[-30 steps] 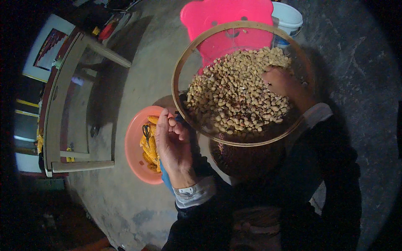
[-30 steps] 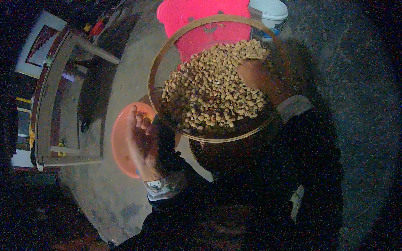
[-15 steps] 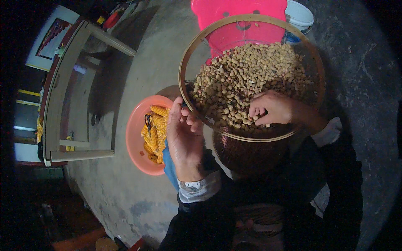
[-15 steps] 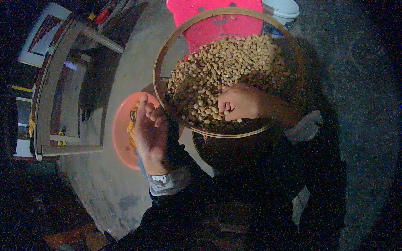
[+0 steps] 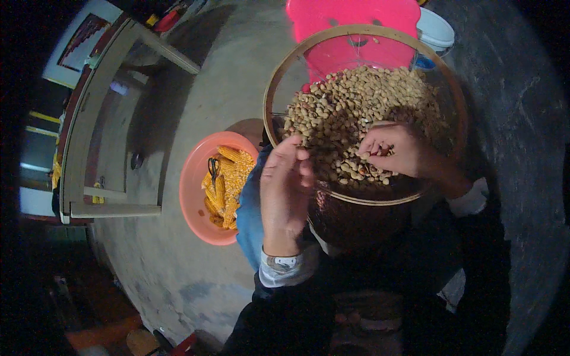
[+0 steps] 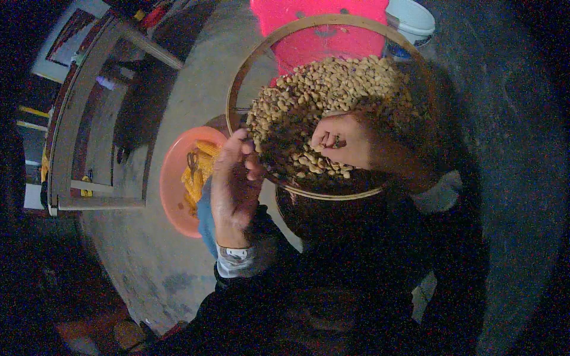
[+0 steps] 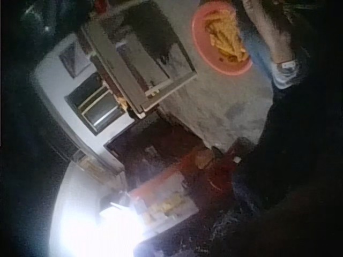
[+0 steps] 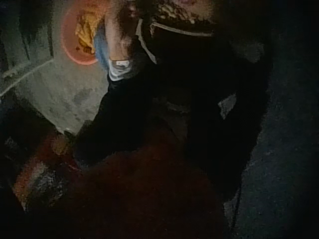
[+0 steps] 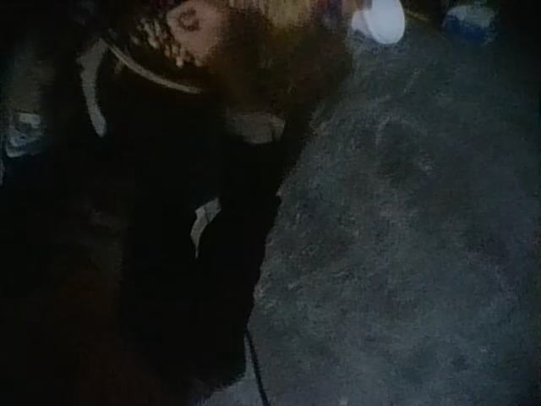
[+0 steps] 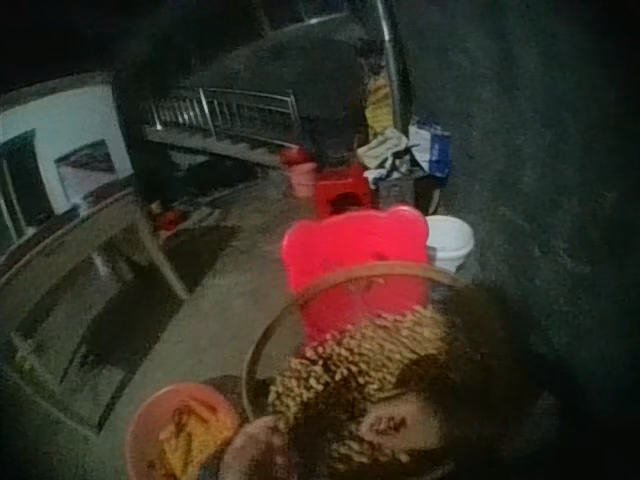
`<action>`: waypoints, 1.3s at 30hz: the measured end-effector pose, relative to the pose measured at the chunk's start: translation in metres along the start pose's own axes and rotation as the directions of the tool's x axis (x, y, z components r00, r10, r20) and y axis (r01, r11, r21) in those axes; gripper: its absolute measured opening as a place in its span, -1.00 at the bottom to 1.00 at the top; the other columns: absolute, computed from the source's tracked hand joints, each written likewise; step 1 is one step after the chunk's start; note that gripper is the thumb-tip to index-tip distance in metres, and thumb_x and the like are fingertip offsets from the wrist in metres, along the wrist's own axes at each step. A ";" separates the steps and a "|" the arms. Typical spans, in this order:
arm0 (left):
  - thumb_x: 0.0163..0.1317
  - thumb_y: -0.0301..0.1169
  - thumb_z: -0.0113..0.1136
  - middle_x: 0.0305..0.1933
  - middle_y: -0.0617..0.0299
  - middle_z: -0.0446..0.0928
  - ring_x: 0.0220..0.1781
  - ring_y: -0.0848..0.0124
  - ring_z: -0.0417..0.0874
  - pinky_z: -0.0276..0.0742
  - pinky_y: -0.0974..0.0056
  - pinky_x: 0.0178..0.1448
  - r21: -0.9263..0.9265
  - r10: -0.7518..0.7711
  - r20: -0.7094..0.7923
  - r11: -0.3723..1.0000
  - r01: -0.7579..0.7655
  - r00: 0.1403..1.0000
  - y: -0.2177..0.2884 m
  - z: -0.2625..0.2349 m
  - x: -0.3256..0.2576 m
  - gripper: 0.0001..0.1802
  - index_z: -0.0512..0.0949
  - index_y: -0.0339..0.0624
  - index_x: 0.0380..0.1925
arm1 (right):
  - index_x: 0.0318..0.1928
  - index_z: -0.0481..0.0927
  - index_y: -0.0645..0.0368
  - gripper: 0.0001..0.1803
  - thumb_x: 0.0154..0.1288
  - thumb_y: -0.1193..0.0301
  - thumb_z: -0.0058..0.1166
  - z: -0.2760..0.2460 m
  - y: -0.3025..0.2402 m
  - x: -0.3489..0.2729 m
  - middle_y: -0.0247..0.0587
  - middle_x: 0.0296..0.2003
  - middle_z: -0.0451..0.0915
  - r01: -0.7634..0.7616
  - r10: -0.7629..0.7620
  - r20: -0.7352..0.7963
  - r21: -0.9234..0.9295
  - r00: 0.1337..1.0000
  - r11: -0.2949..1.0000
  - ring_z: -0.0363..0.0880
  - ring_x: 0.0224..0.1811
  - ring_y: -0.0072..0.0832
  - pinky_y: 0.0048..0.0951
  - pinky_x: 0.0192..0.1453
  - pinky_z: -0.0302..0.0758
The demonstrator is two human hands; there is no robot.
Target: The person sits on the floor and shells peanuts by hand, removing the outer husks and placing the kernels into a woven basket. A pink bowl with corn cobs is visible nearby.
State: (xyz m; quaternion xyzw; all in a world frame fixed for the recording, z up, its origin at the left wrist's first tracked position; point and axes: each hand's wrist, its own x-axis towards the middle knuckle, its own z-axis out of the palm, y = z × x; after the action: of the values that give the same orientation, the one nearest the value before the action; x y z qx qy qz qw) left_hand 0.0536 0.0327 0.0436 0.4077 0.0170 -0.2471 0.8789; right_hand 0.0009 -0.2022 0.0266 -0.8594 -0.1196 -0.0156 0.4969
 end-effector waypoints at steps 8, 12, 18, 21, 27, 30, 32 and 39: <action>0.23 -0.55 0.16 -0.08 0.26 0.54 -0.15 0.56 0.54 0.46 0.47 -0.05 0.376 -0.013 0.213 0.924 -0.070 0.977 -0.025 0.014 -0.003 -0.68 0.48 -0.27 0.01 | -0.21 0.51 0.27 -0.79 0.10 0.64 0.15 0.008 -0.022 0.000 -0.29 -0.29 0.50 0.096 -0.072 -0.080 0.366 0.994 0.926 0.49 -0.26 -0.61 -0.58 -0.18 0.47; 0.22 -0.60 0.15 -0.15 0.26 0.58 -0.12 0.56 0.54 0.45 0.47 0.00 0.374 0.025 0.275 0.918 -0.131 0.961 -0.032 0.017 -0.005 -0.67 0.47 -0.28 0.01 | -0.21 0.50 0.25 -0.78 0.10 0.65 0.16 0.012 -0.028 -0.002 -0.30 -0.29 0.49 0.091 -0.037 -0.150 0.370 0.988 0.925 0.49 -0.25 -0.61 -0.57 -0.19 0.46; 0.21 -0.57 0.18 -0.22 0.29 0.60 -0.21 0.61 0.54 0.44 0.50 -0.10 0.406 0.062 0.272 0.897 -0.173 0.960 -0.034 0.015 -0.004 -0.73 0.52 -0.29 -0.07 | -0.18 0.51 0.20 -0.75 0.10 0.64 0.18 0.009 -0.035 -0.003 -0.32 -0.30 0.48 0.190 -0.178 -0.172 0.053 0.969 0.980 0.48 -0.26 -0.60 -0.55 -0.21 0.46; 0.20 -0.56 0.19 -0.24 0.30 0.61 -0.25 0.63 0.53 0.43 0.51 -0.15 0.373 0.103 0.272 0.905 -0.203 0.957 -0.036 0.016 -0.004 -0.76 0.54 -0.30 -0.10 | -0.19 0.51 0.20 -0.75 0.09 0.63 0.19 0.010 -0.035 -0.003 -0.30 -0.31 0.49 0.178 -0.156 -0.186 0.104 0.970 0.979 0.50 -0.26 -0.59 -0.55 -0.22 0.46; 0.17 -0.54 0.22 -0.36 0.32 0.57 -0.36 0.60 0.49 0.41 0.51 -0.23 0.384 0.146 0.193 0.899 -0.212 0.970 -0.036 0.022 -0.007 -0.76 0.57 -0.29 -0.13 | -0.22 0.52 0.21 -0.79 0.11 0.66 0.17 0.018 -0.031 -0.007 -0.24 -0.28 0.52 0.115 -0.063 -0.192 0.269 0.979 0.956 0.54 -0.23 -0.56 -0.55 -0.18 0.47; 0.18 -0.54 0.22 -0.37 0.33 0.57 -0.36 0.60 0.49 0.41 0.51 -0.23 0.386 0.134 0.167 0.903 -0.190 0.977 -0.039 0.025 -0.006 -0.78 0.58 -0.28 -0.15 | -0.26 0.50 0.21 -0.79 0.08 0.67 0.18 0.017 -0.033 -0.007 -0.24 -0.31 0.53 0.167 -0.137 -0.241 0.108 0.961 0.980 0.54 -0.24 -0.55 -0.53 -0.20 0.48; 0.17 -0.53 0.23 -0.36 0.33 0.57 -0.36 0.60 0.50 0.41 0.52 -0.23 0.379 0.124 0.176 0.907 -0.183 0.977 -0.040 0.024 -0.005 -0.79 0.59 -0.28 -0.17 | -0.28 0.49 0.20 -0.78 0.05 0.67 0.19 0.015 -0.035 -0.006 -0.24 -0.31 0.52 0.203 -0.192 -0.270 0.012 0.943 0.979 0.54 -0.28 -0.51 -0.51 -0.23 0.48; 0.17 -0.49 0.25 -0.35 0.32 0.58 -0.36 0.61 0.49 0.39 0.52 -0.23 0.393 0.130 0.173 0.900 -0.190 0.976 -0.037 0.027 -0.011 -0.81 0.60 -0.27 -0.20 | -0.31 0.47 0.22 -0.78 0.02 0.67 0.19 0.017 -0.039 -0.004 -0.19 -0.28 0.48 0.292 -0.336 -0.291 -0.183 0.896 0.939 0.53 -0.33 -0.43 -0.47 -0.25 0.50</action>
State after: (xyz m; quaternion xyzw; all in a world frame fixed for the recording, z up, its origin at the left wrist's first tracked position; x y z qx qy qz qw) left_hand 0.0231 -0.0027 0.0377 0.5629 -0.1311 -0.2005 0.7910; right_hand -0.0136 -0.1699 0.0507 -0.8464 -0.1740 -0.2420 0.4413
